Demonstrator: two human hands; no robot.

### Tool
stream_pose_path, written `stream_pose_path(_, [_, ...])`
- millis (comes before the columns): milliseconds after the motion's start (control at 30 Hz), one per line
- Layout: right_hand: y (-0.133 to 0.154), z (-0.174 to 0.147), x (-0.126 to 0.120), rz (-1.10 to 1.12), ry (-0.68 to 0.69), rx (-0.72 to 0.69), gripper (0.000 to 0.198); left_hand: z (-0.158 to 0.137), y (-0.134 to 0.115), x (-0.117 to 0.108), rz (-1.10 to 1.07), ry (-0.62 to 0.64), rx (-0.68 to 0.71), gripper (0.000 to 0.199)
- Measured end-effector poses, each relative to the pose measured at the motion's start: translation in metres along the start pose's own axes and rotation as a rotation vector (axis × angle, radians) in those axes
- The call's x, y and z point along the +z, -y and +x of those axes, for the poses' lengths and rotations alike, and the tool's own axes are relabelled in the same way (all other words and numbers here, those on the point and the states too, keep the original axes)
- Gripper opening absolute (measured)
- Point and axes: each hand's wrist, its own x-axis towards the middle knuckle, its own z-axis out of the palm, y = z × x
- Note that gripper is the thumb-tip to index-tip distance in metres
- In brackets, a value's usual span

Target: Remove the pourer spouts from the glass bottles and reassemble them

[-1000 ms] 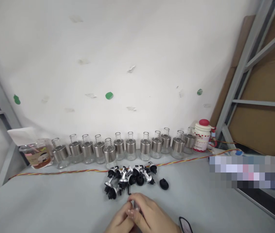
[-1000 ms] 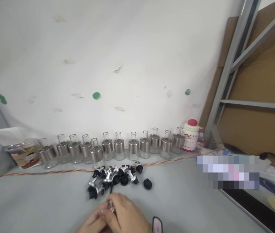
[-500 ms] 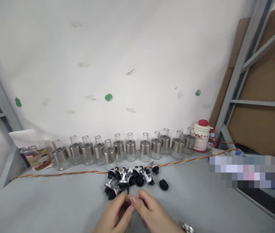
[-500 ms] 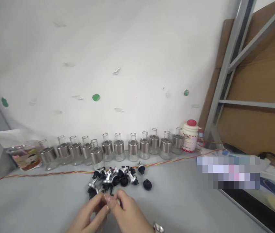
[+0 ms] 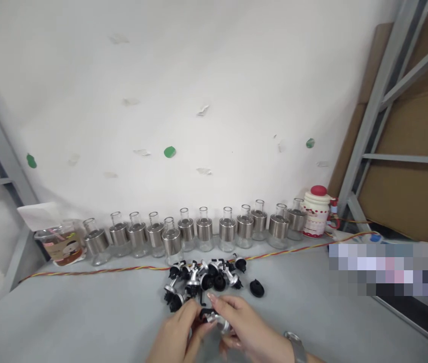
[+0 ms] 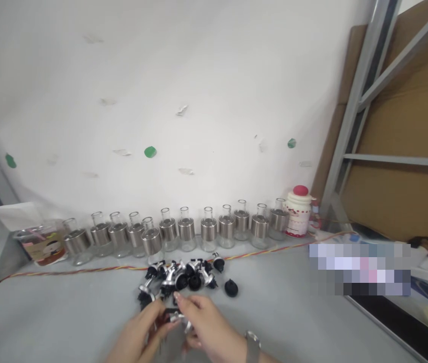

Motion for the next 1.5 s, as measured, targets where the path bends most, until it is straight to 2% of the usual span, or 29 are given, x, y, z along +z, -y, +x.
stream_pose_path(100, [0.005,0.000,-0.005,0.081,0.000,0.027,0.037,-0.002,-0.002,0.004,-0.048,-0.033,-0.024,0.022])
stream_pose_path(200, [0.017,0.003,-0.019,0.173,-0.098,0.003,0.033,-0.003,-0.002,0.003,-0.078,-0.086,-0.083,0.028])
stream_pose_path(267, [0.025,0.006,-0.029,0.205,-0.170,-0.062,0.033,-0.001,0.000,-0.001,0.057,-0.114,-0.090,0.027])
stream_pose_path(333, [0.028,0.009,-0.035,0.182,-0.206,-0.114,0.036,0.004,0.002,-0.007,0.310,-0.128,-0.050,0.019])
stream_pose_path(467, [0.017,0.015,-0.033,-0.017,-0.252,-0.086,0.042,0.015,0.009,-0.016,0.740,-0.103,-0.014,0.010])
stream_pose_path(633, [0.004,0.021,-0.025,-0.183,-0.245,-0.026,0.057,0.017,0.015,-0.016,0.852,-0.089,-0.051,0.003])
stream_pose_path(733, [0.003,0.022,-0.023,-0.276,-0.224,-0.057,0.067,0.013,0.014,-0.015,0.825,-0.161,0.043,0.013])
stream_pose_path(900, [-0.004,0.012,-0.013,-0.262,-0.154,-0.141,0.072,0.005,0.002,-0.009,0.747,-0.201,0.315,0.027])
stream_pose_path(1067, [-0.014,0.005,-0.001,-0.241,-0.079,-0.139,0.075,0.002,-0.006,-0.006,0.857,-0.223,0.392,0.031])
stream_pose_path(1333, [-0.019,0.000,0.007,-0.353,-0.184,-0.222,0.040,0.000,-0.001,-0.002,1.039,-0.266,0.563,0.031])
stream_pose_path(1400, [-0.019,-0.005,0.007,-0.399,-0.251,-0.274,0.034,0.002,0.004,-0.008,1.050,-0.243,0.461,0.031])
stream_pose_path(1433, [-0.016,-0.006,0.007,-0.416,-0.281,-0.296,0.032,0.004,0.007,-0.012,1.055,-0.225,0.347,0.030])
stream_pose_path(1500, [-0.006,-0.009,0.001,-0.471,-0.329,-0.348,0.032,0.009,0.011,-0.022,1.049,-0.152,0.022,0.028])
